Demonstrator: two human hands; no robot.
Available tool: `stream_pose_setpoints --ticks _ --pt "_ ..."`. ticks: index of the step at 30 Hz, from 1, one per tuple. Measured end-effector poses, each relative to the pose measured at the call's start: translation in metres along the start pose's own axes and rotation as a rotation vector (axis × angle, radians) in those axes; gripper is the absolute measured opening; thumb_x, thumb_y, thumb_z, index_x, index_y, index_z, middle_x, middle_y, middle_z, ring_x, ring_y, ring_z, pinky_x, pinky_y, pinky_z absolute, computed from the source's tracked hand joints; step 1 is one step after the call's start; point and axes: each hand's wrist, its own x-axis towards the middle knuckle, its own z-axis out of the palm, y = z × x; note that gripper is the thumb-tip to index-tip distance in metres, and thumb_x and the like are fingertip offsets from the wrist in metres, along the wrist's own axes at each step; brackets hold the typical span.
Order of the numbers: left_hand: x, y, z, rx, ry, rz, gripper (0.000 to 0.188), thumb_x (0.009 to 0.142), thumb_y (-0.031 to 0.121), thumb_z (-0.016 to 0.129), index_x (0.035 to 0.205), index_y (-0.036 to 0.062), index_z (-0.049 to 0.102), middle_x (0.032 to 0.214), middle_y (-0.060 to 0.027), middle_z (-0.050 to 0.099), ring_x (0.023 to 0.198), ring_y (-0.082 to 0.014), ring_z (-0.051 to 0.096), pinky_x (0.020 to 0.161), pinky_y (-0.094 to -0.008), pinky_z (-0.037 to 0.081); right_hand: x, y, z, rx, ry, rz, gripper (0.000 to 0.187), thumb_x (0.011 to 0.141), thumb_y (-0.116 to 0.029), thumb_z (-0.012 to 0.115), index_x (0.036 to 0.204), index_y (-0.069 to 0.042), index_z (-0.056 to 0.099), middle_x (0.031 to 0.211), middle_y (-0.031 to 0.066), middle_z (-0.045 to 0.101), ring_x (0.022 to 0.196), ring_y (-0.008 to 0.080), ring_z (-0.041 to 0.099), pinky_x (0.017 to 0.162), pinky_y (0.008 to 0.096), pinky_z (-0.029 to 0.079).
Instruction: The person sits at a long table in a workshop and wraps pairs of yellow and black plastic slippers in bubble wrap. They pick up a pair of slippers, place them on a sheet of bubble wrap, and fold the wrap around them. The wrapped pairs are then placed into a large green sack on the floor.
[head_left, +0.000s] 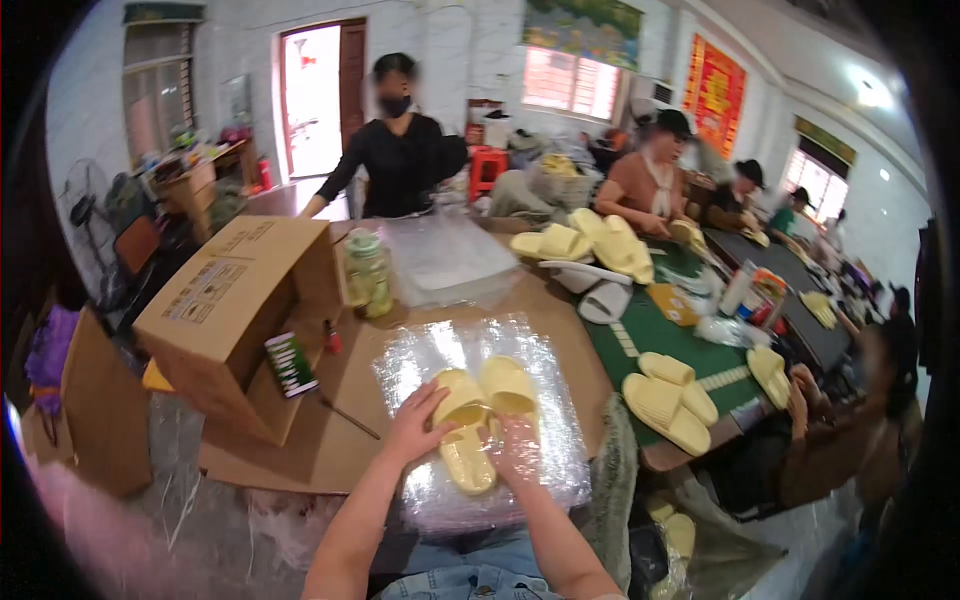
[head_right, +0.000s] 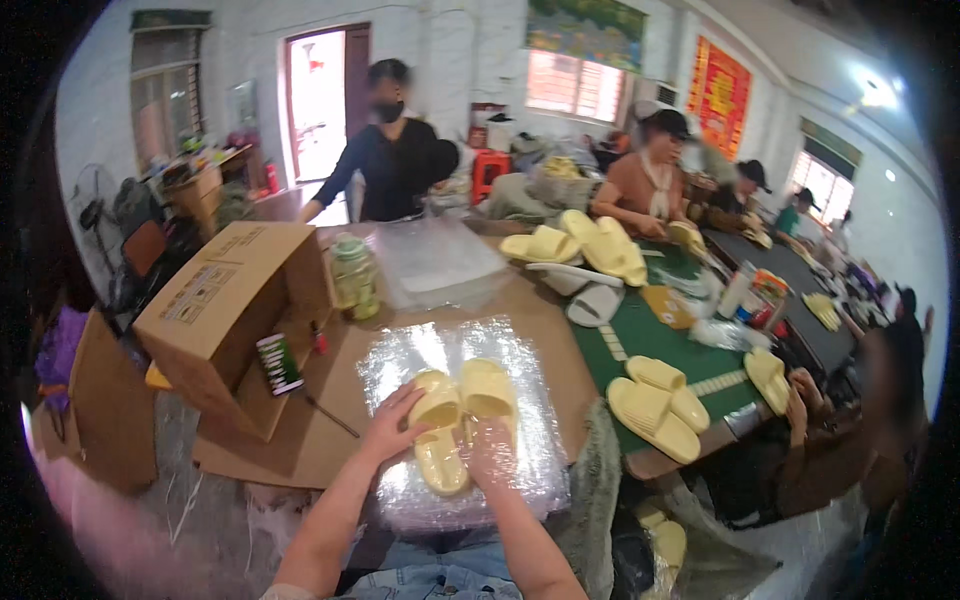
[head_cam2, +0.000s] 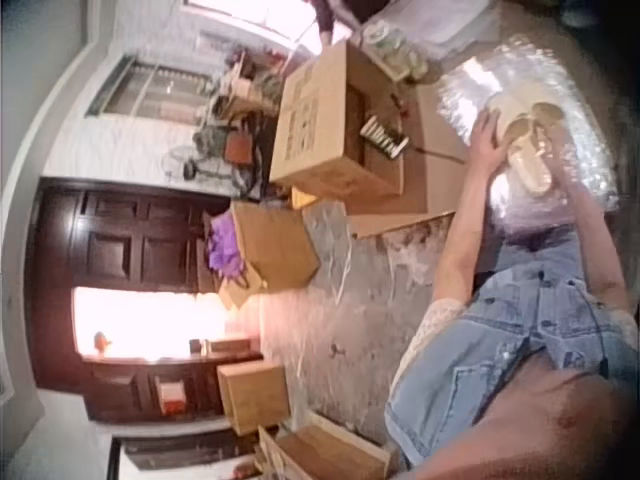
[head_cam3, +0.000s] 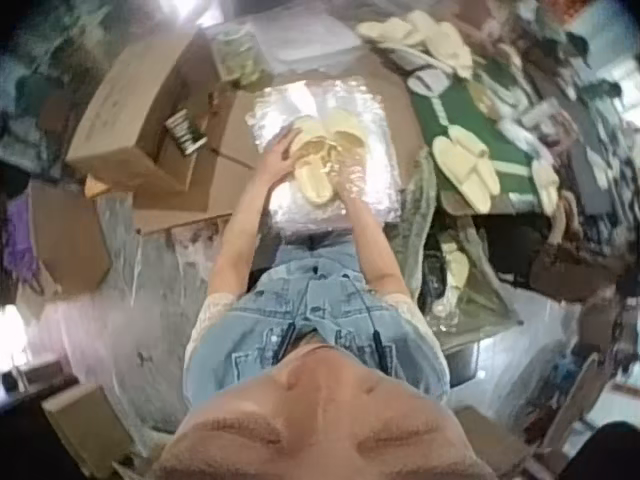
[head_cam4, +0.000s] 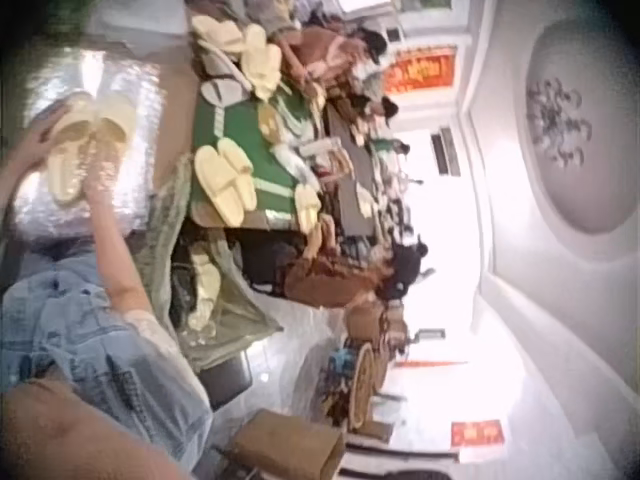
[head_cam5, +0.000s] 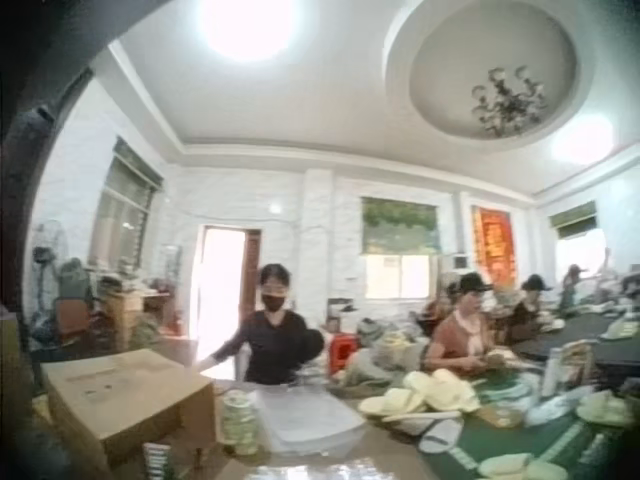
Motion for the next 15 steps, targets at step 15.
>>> stream_pose_setpoints --ticks 15 --pt "0.003 0.000 0.001 -0.030 -0.025 0.006 0.069 0.083 0.037 0.080 0.144 0.0154 0.056 0.154 -0.0156 0.049 0.139 -0.0392 0.048 0.116 -0.0460 0.039 -0.002 -0.001 -0.006 0.050 -0.033 0.020 0.054 0.094 -0.045 0.065 0.125 -0.001 0.066 0.106 0.0212 0.064 0.102 0.0369 0.063 0.093 0.0458 0.051"
